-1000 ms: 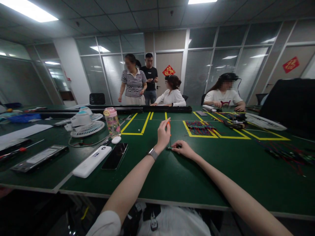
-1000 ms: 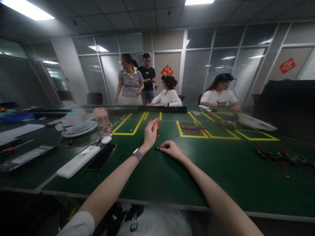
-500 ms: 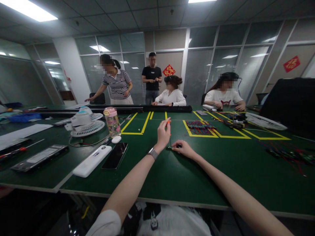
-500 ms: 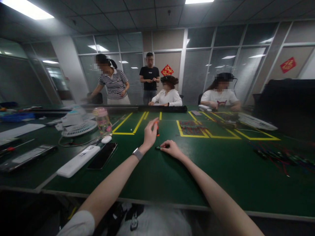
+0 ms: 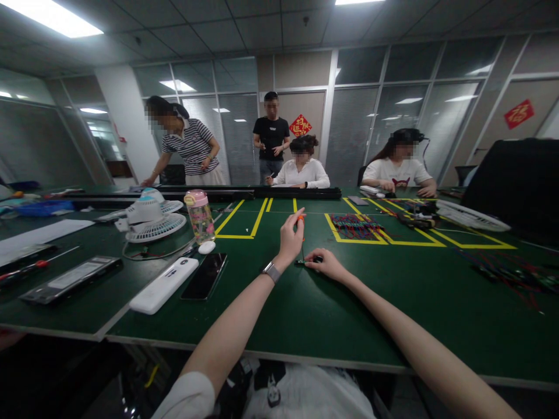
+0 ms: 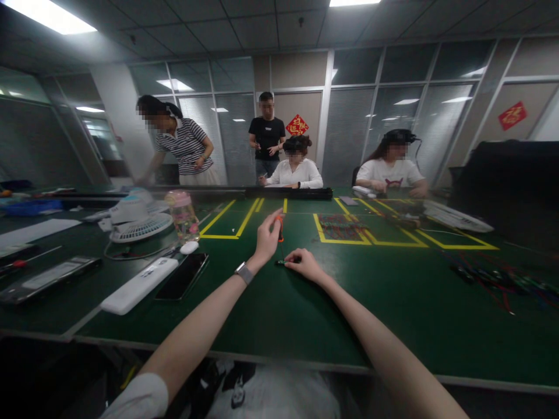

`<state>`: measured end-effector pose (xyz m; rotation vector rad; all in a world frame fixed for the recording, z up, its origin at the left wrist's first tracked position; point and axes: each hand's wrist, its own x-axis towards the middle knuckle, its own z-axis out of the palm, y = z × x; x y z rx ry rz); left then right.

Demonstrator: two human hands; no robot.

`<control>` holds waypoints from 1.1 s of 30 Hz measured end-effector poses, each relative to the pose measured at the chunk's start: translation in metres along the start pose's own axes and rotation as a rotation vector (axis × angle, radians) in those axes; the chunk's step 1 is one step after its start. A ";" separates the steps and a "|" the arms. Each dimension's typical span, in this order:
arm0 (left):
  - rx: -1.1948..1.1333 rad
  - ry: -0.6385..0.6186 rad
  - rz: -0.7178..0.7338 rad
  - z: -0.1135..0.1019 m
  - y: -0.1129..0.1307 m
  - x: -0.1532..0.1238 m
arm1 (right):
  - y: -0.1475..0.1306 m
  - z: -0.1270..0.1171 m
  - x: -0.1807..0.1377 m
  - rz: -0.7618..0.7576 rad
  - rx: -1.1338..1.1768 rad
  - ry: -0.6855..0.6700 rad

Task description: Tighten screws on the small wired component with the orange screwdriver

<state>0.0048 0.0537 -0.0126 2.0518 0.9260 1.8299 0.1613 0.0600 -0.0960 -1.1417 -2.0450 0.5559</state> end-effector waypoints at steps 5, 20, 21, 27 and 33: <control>0.069 0.001 0.035 0.000 0.001 -0.002 | 0.003 0.001 0.001 0.004 0.005 -0.004; 0.135 0.077 -0.010 0.000 0.003 -0.002 | -0.005 -0.001 -0.001 0.016 0.010 0.002; 0.143 0.083 -0.018 -0.001 0.004 -0.002 | -0.005 -0.001 -0.001 0.015 0.011 0.002; 0.048 0.046 -0.024 -0.001 0.003 -0.001 | -0.005 -0.001 -0.001 0.011 0.020 -0.001; 0.051 0.071 0.006 0.001 -0.001 -0.002 | -0.004 -0.001 -0.001 0.010 0.019 -0.002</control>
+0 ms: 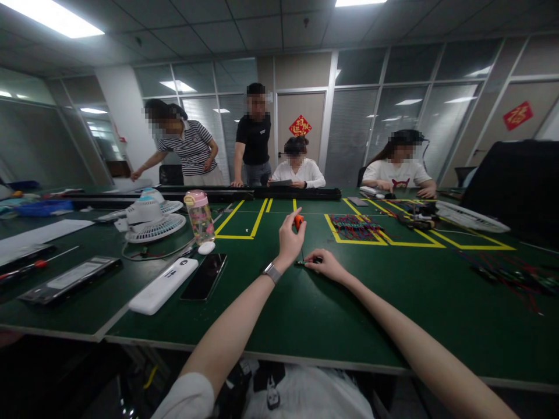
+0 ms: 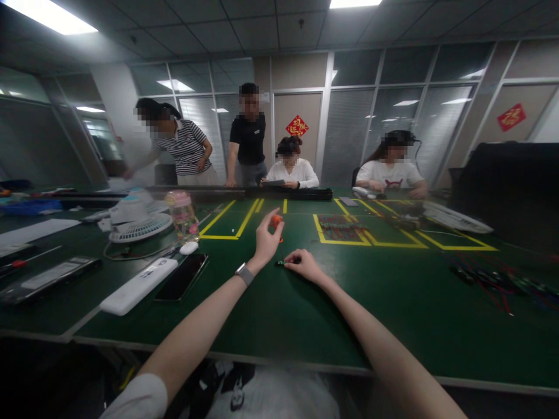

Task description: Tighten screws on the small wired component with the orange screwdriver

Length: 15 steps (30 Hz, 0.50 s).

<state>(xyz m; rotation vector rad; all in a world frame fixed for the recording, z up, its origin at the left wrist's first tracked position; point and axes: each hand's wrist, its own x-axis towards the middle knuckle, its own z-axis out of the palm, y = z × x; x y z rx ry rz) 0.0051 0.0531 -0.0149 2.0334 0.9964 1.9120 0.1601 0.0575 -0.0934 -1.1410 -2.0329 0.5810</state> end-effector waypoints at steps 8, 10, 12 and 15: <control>0.055 0.001 -0.024 -0.001 0.001 0.001 | -0.001 0.000 0.000 -0.014 -0.015 0.005; 0.020 -0.025 -0.017 0.000 -0.002 0.001 | -0.002 -0.001 0.000 -0.015 -0.020 -0.002; 0.000 -0.041 -0.013 0.001 -0.005 0.001 | -0.002 -0.001 0.000 -0.017 -0.019 -0.004; -0.003 -0.025 -0.011 0.002 -0.006 0.001 | -0.002 -0.002 0.000 -0.011 -0.010 -0.006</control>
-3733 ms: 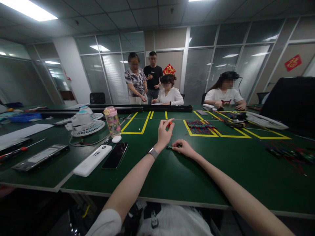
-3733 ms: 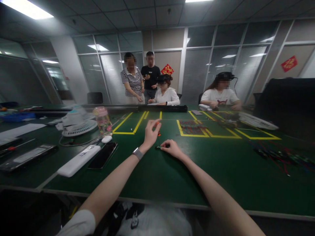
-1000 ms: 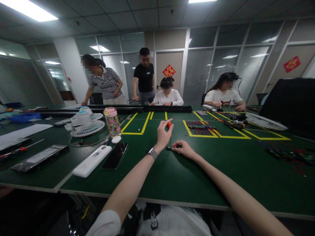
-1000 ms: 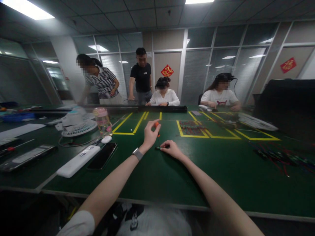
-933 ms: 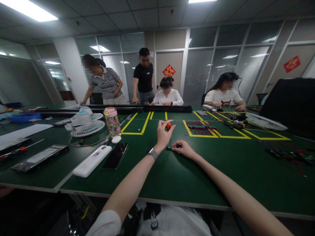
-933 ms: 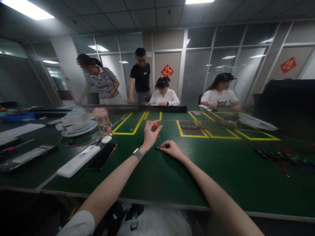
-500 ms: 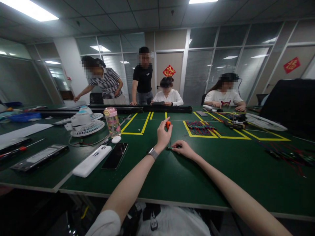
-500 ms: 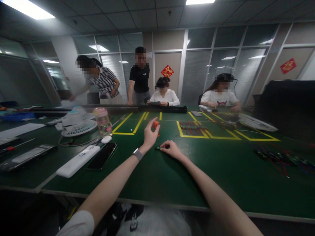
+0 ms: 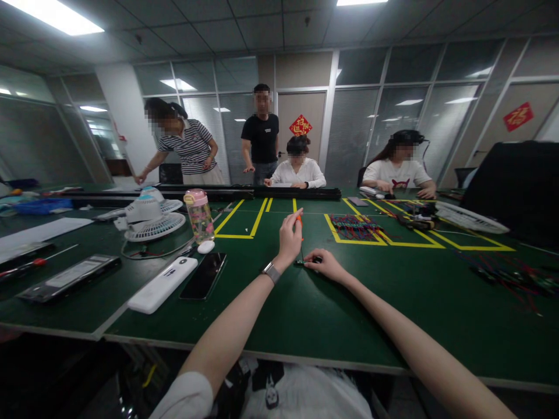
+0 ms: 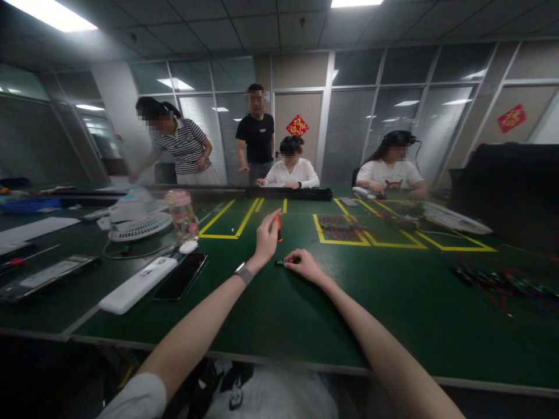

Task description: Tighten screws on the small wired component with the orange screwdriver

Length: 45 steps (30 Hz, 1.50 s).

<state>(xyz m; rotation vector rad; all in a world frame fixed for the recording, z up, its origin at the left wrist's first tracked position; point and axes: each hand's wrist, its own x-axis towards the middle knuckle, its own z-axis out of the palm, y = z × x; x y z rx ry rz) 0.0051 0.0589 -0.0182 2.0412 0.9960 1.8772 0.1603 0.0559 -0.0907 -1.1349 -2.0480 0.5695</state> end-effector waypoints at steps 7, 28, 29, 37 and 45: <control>0.105 0.039 -0.010 -0.002 0.007 -0.001 | 0.001 0.001 0.000 0.022 0.008 0.003; -0.003 -0.057 -0.017 -0.001 0.005 0.001 | 0.008 0.004 0.002 0.010 0.015 0.006; -0.018 -0.065 -0.010 -0.001 0.004 0.001 | 0.009 0.004 0.002 0.010 0.014 0.009; 0.086 -0.011 0.003 -0.003 0.008 -0.001 | 0.003 0.003 0.000 0.012 0.018 0.020; -0.006 -0.046 -0.017 -0.002 0.004 0.000 | 0.000 0.002 0.000 0.010 0.011 0.023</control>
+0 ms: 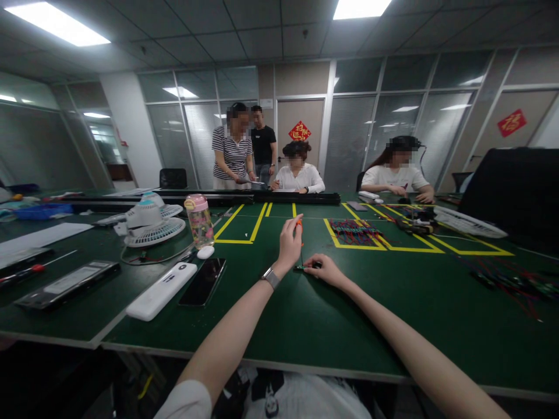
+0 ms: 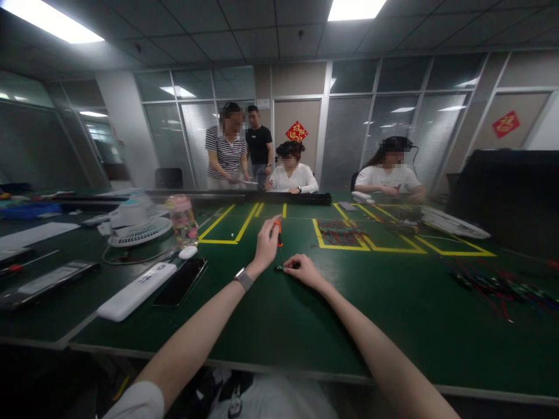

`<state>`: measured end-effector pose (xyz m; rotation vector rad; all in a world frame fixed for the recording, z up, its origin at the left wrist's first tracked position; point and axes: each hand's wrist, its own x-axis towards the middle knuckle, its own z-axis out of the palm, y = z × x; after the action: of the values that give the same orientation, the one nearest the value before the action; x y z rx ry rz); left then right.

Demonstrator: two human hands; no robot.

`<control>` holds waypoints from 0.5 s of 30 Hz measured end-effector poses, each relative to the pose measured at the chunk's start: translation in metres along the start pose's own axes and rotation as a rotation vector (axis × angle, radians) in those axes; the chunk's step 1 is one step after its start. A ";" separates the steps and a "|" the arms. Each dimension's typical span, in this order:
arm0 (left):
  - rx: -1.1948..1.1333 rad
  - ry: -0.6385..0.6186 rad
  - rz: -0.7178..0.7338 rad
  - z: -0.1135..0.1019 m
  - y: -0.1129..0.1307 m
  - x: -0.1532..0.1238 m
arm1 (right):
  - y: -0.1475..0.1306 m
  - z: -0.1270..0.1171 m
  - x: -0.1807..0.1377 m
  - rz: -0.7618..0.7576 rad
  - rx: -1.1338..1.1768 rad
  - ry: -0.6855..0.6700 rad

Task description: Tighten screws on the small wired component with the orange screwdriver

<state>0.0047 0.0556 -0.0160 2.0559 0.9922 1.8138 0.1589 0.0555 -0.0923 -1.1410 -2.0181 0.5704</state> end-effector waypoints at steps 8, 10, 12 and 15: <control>-0.012 0.026 0.008 0.001 -0.002 0.000 | -0.003 -0.001 0.000 0.017 -0.005 -0.004; 0.029 0.048 0.016 0.001 -0.001 0.000 | -0.004 -0.001 0.000 0.021 -0.004 -0.003; 0.066 0.060 0.017 0.000 0.000 0.000 | -0.005 -0.001 -0.001 0.022 -0.003 -0.002; 0.049 0.047 0.017 -0.001 0.001 0.000 | -0.003 0.000 0.000 0.025 -0.002 -0.004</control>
<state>0.0041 0.0543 -0.0154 2.0645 1.0446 1.8728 0.1578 0.0537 -0.0903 -1.1687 -2.0111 0.5838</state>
